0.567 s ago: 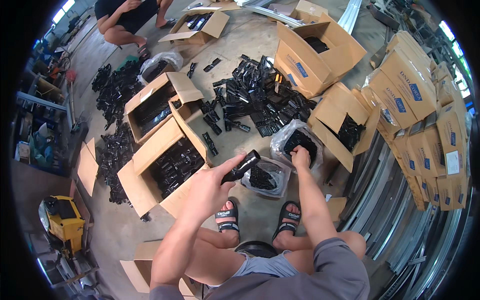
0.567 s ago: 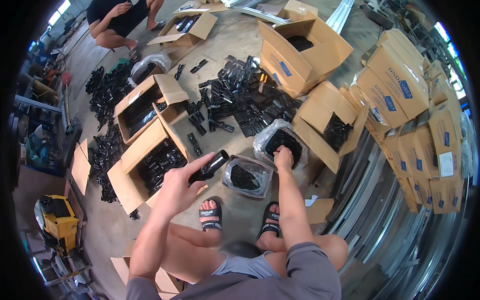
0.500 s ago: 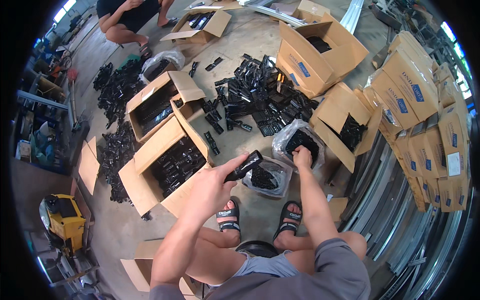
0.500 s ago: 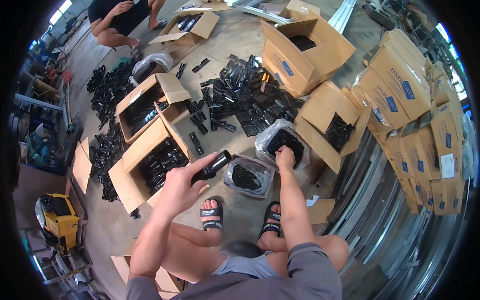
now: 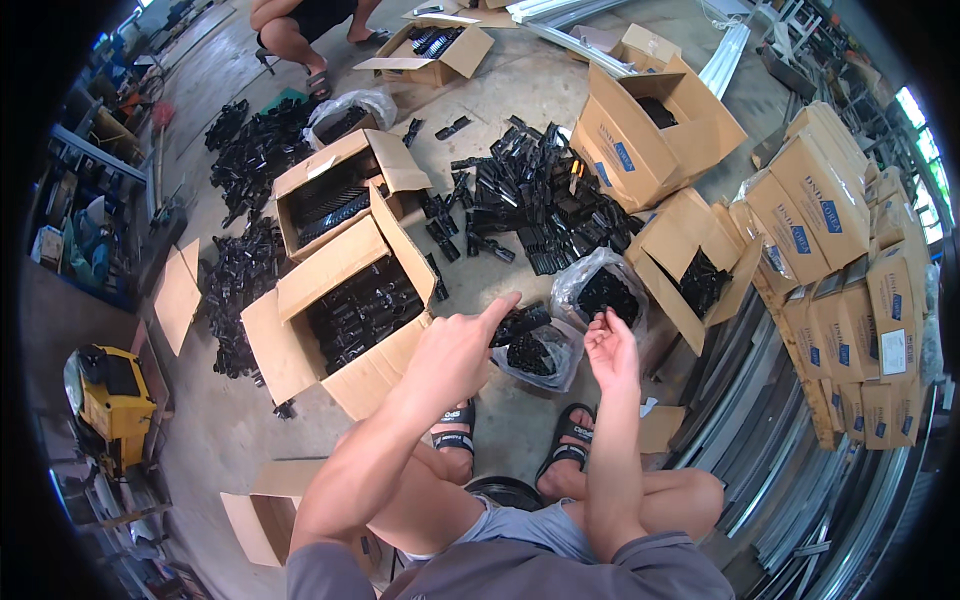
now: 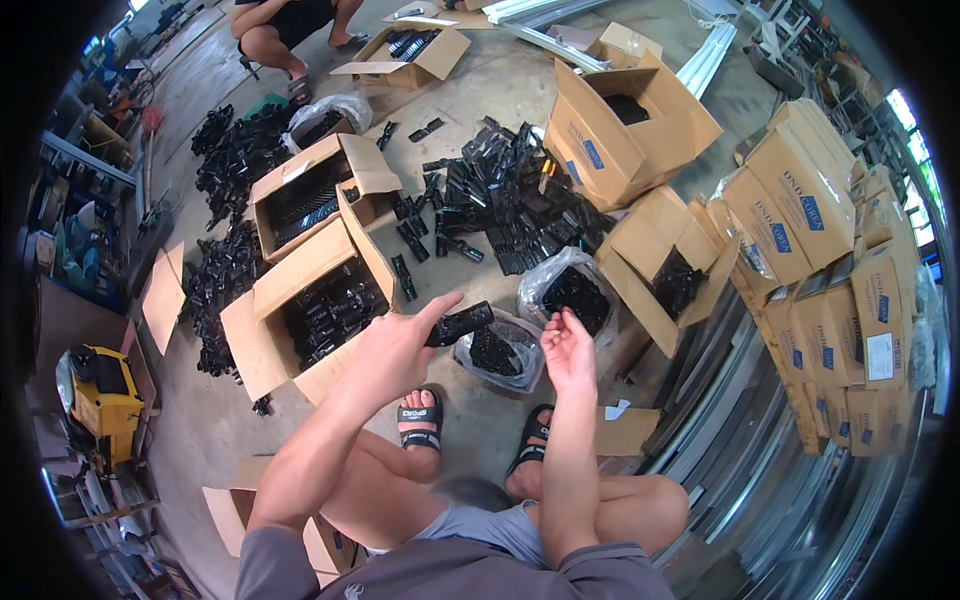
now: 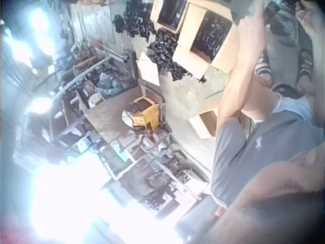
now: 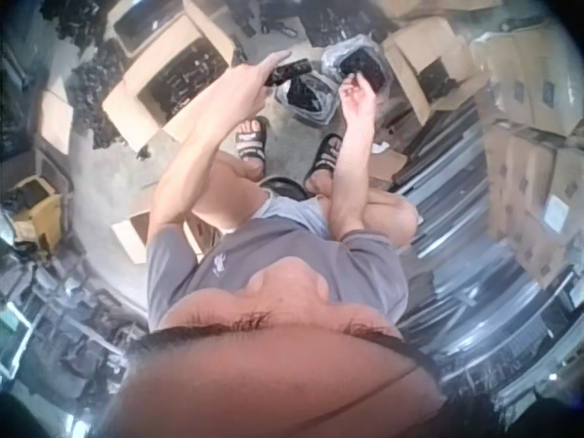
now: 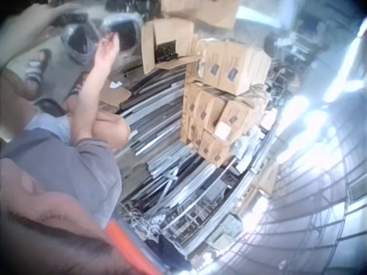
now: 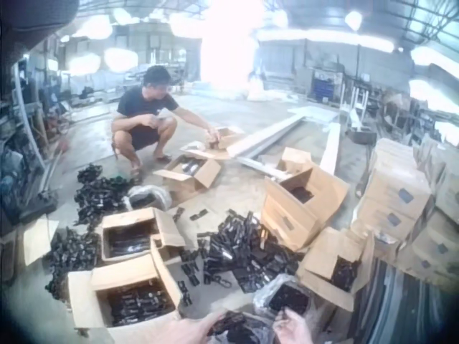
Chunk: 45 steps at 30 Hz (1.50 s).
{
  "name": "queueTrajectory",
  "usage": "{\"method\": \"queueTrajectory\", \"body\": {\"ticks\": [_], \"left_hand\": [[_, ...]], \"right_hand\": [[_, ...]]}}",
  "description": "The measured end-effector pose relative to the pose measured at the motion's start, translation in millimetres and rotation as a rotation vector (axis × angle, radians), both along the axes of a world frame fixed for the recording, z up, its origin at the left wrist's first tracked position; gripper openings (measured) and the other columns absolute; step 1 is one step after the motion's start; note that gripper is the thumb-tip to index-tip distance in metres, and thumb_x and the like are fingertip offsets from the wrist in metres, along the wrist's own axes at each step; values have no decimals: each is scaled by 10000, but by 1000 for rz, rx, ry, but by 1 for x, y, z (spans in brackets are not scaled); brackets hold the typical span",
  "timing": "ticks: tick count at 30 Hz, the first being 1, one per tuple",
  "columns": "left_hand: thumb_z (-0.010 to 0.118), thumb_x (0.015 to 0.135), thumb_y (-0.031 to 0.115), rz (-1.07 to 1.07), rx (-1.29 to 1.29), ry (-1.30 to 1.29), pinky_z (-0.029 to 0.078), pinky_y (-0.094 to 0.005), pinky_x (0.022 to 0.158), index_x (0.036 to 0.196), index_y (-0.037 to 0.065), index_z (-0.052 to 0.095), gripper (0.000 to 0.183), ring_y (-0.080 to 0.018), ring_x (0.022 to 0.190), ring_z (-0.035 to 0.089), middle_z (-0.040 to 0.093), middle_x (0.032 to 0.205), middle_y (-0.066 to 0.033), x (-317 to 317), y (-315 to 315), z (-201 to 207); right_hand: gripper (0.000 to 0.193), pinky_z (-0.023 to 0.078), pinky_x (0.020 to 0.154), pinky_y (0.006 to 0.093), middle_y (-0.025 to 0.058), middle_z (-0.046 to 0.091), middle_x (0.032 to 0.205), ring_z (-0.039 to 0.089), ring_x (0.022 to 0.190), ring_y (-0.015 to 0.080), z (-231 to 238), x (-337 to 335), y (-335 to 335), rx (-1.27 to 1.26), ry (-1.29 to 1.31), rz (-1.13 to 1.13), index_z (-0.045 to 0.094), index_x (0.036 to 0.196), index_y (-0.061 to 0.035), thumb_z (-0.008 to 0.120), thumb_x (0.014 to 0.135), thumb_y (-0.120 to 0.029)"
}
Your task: The person picks up and handles several black mechanical parts one at a time, turning them over by hand to check their condition before placing them into different boxes or bags on the floor.
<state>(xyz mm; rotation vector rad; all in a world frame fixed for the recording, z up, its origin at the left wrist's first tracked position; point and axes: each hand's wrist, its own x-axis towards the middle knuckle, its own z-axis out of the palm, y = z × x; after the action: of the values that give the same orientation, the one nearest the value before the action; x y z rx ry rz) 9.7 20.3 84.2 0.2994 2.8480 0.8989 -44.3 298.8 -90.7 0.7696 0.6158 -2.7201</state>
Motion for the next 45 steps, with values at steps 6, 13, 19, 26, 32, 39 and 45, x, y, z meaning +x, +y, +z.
{"method": "queueTrajectory", "body": {"ticks": [6, 13, 19, 26, 32, 39, 45], "left_hand": [[651, 718, -18, 20, 3, 58, 544, -483, 717, 1353, 130, 535, 662, -404, 767, 671, 682, 781, -223, 7, -3, -6], [662, 702, -2, 32, 91, 89, 562, -453, 749, 1227, 110, 647, 537, -383, 810, 689, 700, 848, -220, 17, -7, 3], [685, 697, 9, 20, 206, 86, 565, -442, 775, 1189, 104, 669, 501, -379, 841, 695, 705, 879, -214, 19, -13, 10], [722, 729, 31, 49, 129, 128, 546, -484, 734, 1339, 112, 487, 659, -413, 794, 677, 681, 781, -210, 24, -10, 14], [715, 741, 27, 12, 139, 140, 523, -512, 686, 1343, 86, 434, 668, -424, 758, 663, 655, 722, -211, 27, -10, 13], [708, 751, 27, 18, 168, 163, 529, -511, 708, 1305, 99, 465, 609, -425, 776, 669, 672, 763, -212, 31, -13, 17], [750, 747, 34, 46, 379, 110, 551, -410, 757, 1252, 100, 558, 544, -357, 838, 712, 716, 880, -205, 32, -16, 29]], "right_hand": [[170, 480, 720, 284, 83, 646, 913, 596, 810, 149, 82, 35, -42, 104, 253, 168, 614, 1110, -44, 596, 941, -49], [238, 452, 742, 258, 54, 619, 916, 565, 815, 124, 128, 39, -50, 245, 457, 371, 587, 1205, -36, 552, 974, -78], [193, 474, 781, 245, 75, 695, 979, 635, 865, 113, 164, 44, -73, 918, 700, 338, 578, 1160, -8, 592, 974, -57], [72, 465, 795, 379, 42, 709, 853, 657, 835, 257, 190, 28, -92, 1734, 1312, 293, 685, 880, -62, 734, 847, -103], [67, 428, 803, 360, 5, 684, 853, 620, 893, 201, 194, 17, -93, 1931, 1690, 355, 700, 880, -92, 728, 839, -137], [130, 431, 827, 365, 36, 687, 946, 620, 934, 218, 202, 24, -93, 1929, 1644, 380, 715, 934, -82, 735, 829, -156], [302, 536, 847, 322, 123, 693, 1091, 655, 1019, 211, 189, 22, -86, 1288, 940, 423, 633, 1223, -8, 659, 931, -81]]}}
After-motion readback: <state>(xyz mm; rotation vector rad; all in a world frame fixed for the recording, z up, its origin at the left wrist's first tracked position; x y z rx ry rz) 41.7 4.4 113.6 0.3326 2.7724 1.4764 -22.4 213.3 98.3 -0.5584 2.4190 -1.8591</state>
